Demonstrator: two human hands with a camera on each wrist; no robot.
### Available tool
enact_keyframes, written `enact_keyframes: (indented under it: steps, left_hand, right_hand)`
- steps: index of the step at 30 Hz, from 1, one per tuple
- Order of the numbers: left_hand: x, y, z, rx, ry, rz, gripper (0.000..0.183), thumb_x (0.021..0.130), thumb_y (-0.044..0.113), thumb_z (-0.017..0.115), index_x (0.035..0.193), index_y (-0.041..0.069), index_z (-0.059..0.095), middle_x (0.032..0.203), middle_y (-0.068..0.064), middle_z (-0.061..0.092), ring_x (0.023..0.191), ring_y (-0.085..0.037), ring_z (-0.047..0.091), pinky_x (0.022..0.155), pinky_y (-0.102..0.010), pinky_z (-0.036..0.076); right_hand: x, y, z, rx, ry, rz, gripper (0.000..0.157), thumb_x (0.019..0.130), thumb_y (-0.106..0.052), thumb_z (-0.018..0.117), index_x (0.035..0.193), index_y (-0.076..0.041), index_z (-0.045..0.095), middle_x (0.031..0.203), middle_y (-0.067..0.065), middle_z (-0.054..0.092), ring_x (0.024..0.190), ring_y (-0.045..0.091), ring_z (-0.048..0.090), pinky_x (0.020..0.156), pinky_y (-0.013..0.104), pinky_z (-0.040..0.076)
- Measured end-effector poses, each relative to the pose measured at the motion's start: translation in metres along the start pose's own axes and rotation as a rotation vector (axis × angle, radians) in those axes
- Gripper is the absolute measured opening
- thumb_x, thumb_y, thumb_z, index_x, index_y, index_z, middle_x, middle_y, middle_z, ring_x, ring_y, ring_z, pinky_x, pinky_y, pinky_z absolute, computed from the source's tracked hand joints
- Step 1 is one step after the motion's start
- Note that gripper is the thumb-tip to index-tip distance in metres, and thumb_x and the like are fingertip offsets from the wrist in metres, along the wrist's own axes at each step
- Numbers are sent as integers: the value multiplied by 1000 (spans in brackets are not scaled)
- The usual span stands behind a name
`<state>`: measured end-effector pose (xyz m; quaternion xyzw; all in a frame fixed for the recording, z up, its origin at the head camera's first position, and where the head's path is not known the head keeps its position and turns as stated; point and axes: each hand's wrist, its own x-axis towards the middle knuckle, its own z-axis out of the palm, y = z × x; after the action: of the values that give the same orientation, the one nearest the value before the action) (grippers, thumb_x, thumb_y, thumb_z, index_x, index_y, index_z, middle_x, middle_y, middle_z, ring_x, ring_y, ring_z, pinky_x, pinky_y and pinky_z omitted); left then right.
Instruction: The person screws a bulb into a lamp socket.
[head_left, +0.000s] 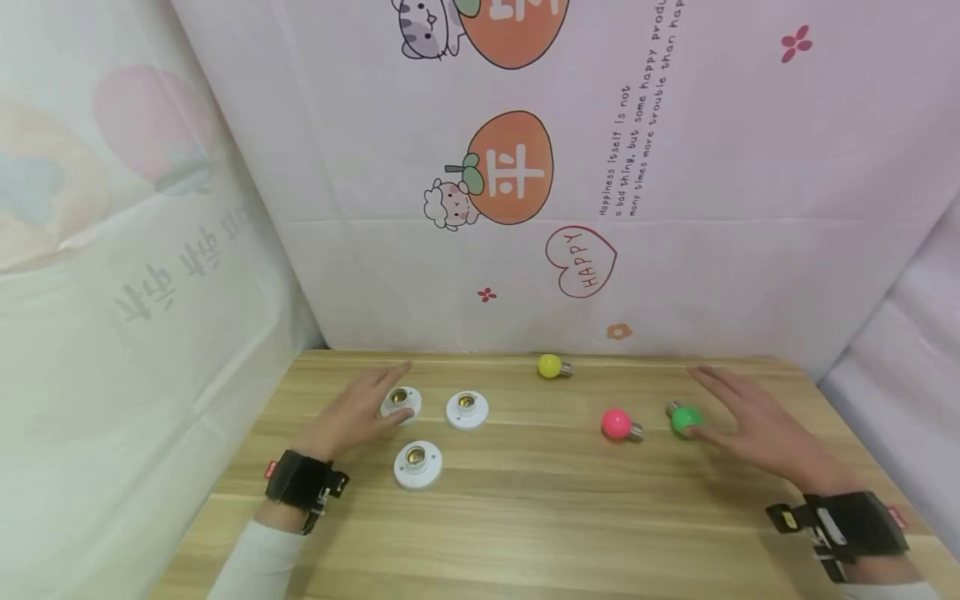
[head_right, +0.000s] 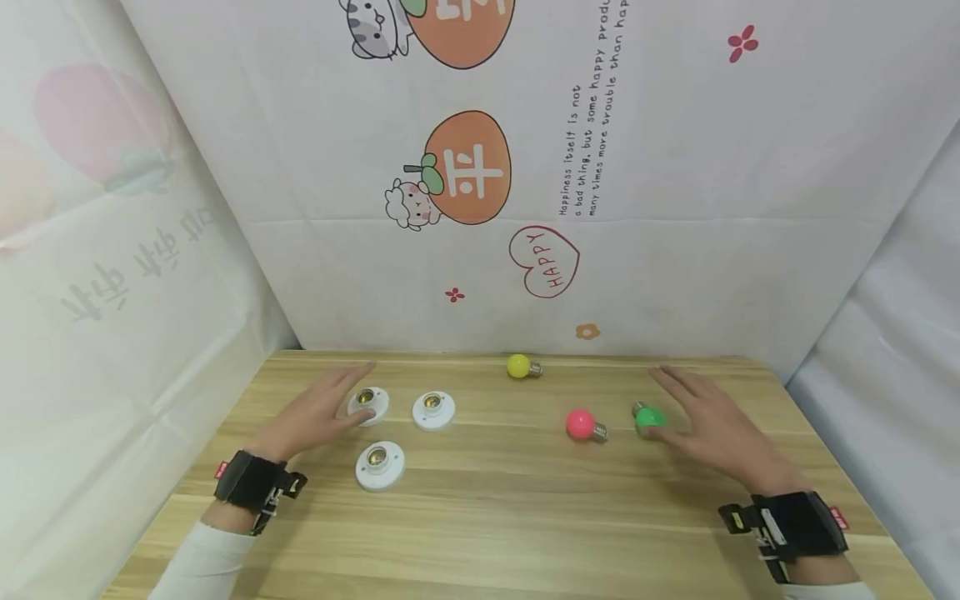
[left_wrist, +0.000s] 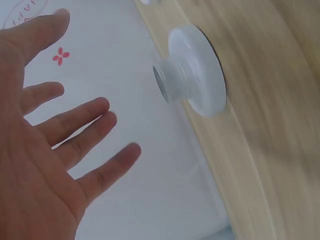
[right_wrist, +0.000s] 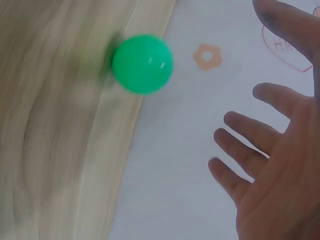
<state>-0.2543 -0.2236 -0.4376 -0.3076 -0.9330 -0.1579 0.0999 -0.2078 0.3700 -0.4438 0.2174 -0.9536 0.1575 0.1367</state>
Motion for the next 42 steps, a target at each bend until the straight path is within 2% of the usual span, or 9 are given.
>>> enact_keyframes:
  steps: [3,10,17,21,27,35,42]
  left_hand:
    - [-2,6,2,1,24,9,74,90,45,64,151,16,33,140,-13,48,129,-29,42,105,-49,37]
    - [-5,18,10,-13,65,63,67,89,37,68,145,12,42,130,-8,56,120,-23,50,97,-44,45]
    - [-9,28,22,-26,16,74,65,91,42,63,146,13,42,131,-4,56,120,-18,49,98,-41,45]
    - [-12,32,26,-29,-20,50,66,92,48,60,146,16,41,132,-2,54,120,-15,49,96,-37,46]
    - [-21,38,35,-44,-71,18,68,90,56,57,147,23,39,142,0,48,126,-14,44,97,-39,46]
    - [-29,38,48,-45,-54,47,75,85,58,63,146,19,43,139,3,48,125,-11,42,100,-38,43]
    - [-28,37,55,-45,-58,79,80,82,56,68,146,15,42,136,1,50,125,-15,43,104,-40,39]
  right_hand:
    - [2,-7,2,18,9,-17,87,79,-47,75,150,-17,35,147,19,38,128,46,34,97,69,29]
    - [6,-23,11,25,17,-74,83,76,-38,79,146,-14,42,143,18,43,126,41,39,96,66,34]
    - [13,-37,22,71,49,-115,79,73,-30,82,141,-13,48,139,16,48,124,39,42,95,64,38]
    - [16,-41,31,93,58,-139,78,72,-26,83,141,-12,49,138,15,49,123,37,43,93,63,40]
    - [21,-46,45,122,85,-209,76,71,-19,84,139,-8,50,138,16,49,124,35,42,94,61,41]
    - [28,-49,61,130,21,-209,73,76,-25,81,140,-9,49,141,16,47,126,36,41,97,60,40]
    - [30,-52,69,106,-29,-178,72,77,-27,80,140,-11,49,142,15,46,127,34,41,97,59,40]
